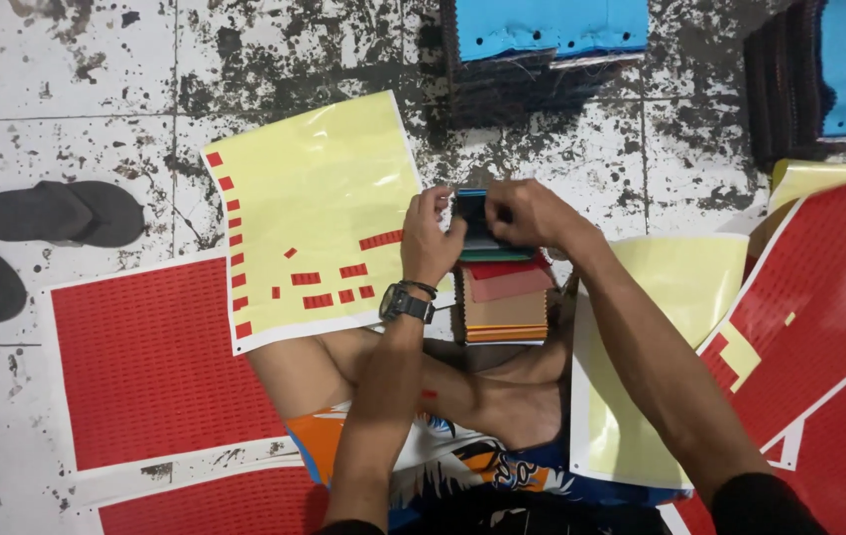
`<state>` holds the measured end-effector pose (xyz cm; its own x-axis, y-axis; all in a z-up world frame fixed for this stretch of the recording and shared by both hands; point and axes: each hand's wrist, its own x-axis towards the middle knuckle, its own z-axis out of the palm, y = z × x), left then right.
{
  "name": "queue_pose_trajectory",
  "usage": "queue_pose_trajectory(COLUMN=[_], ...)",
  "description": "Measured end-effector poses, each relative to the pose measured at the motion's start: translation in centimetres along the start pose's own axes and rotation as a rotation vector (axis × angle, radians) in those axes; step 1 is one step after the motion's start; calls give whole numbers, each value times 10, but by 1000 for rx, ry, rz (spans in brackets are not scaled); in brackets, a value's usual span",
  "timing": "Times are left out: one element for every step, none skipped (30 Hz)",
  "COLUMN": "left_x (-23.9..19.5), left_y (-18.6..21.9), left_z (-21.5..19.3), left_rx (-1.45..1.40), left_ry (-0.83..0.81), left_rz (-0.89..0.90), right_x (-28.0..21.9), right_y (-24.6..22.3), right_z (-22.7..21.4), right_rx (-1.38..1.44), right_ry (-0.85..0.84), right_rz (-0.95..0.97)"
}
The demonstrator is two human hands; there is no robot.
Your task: The person sits on the floor and assembles notebooks by peeling red adhesive strips from a yellow backing sheet and applying them to the spine of a blue notebook cover. The person handles multiple notebook covers and adhesive sheets, stacking the finished items.
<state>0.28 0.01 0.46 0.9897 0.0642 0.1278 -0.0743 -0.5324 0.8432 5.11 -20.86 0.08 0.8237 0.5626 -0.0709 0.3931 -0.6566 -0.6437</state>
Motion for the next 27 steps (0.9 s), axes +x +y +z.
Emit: queue_pose_trajectory(left_x=[3, 5, 8, 10, 11, 13, 13, 14, 16, 18, 18, 18, 18, 18, 19, 19, 18, 18, 20, 21, 23, 23, 22, 22, 21, 20, 19], left_y=[-1, -3, -4, -7, -10, -13, -11, -9, -6, 0, 5, 11, 14, 18, 21, 21, 21, 20, 16, 12, 7, 12, 17, 21, 17, 12, 7], left_z=[-2, -3, -4, -2, -1, 0, 1, 3, 6, 5, 5, 4, 5, 5, 5, 8, 10, 11, 14, 16, 19, 14, 9, 3, 1, -1, -4], left_rx=[-1, -166, -331, -331, -425, -519, -519, -475, -433, -434, -362, -291, -291, -271, -251, -251, -248, -244, -244, -238, -231, -230, -257, -284, -284, -239, -196], left_ry=[1, -55, -112, -114, -141, -167, -169, -142, -117, -120, -133, -145, -152, -166, -178, -183, -184, -185, -187, -111, -33, -33, 12, 58, 62, 23, -15], left_rz=[2, -77, -157, -156, -202, -249, -250, -245, -237, -235, -251, -266, -265, -260, -255, -254, -228, -203, -206, -214, -223, -226, -342, -458, -460, -522, -583], right_x=[-1, -3, -5, -5, -5, -5, -4, -4, -4, -3, -4, -4, -5, -6, -6, -7, -6, -6, -6, -6, -5, -5, -4, -3, -2, 0, 3], right_y=[-12, -24, -36, -41, -47, -53, -55, -57, -58, -59, -60, -61, -60, -60, -60, -58, -56, -54, -53, -51, -49, -50, -51, -53, -48, -42, -37], right_z=[-8, -15, -23, -26, -29, -32, -33, -34, -36, -37, -37, -37, -35, -32, -30, -28, -25, -22, -22, -21, -21, -23, -24, -25, -23, -20, -18], right_rx=[-1, 81, 165, 165, 260, 355, 356, 444, 529, 528, 544, 560, 562, 593, 622, 623, 636, 649, 651, 649, 646, 647, 650, 653, 653, 608, 563], right_ry=[1, -59, -118, -117, -110, -103, -103, -101, -96, -92, -108, -124, -120, -120, -121, -118, -121, -124, -125, -140, -155, -159, -149, -139, -143, -121, -98], right_rz=[0, 50, 103, 104, 109, 113, 114, 83, 51, 52, 53, 53, 58, 63, 65, 68, 83, 98, 100, 151, 202, 203, 211, 220, 217, 214, 210])
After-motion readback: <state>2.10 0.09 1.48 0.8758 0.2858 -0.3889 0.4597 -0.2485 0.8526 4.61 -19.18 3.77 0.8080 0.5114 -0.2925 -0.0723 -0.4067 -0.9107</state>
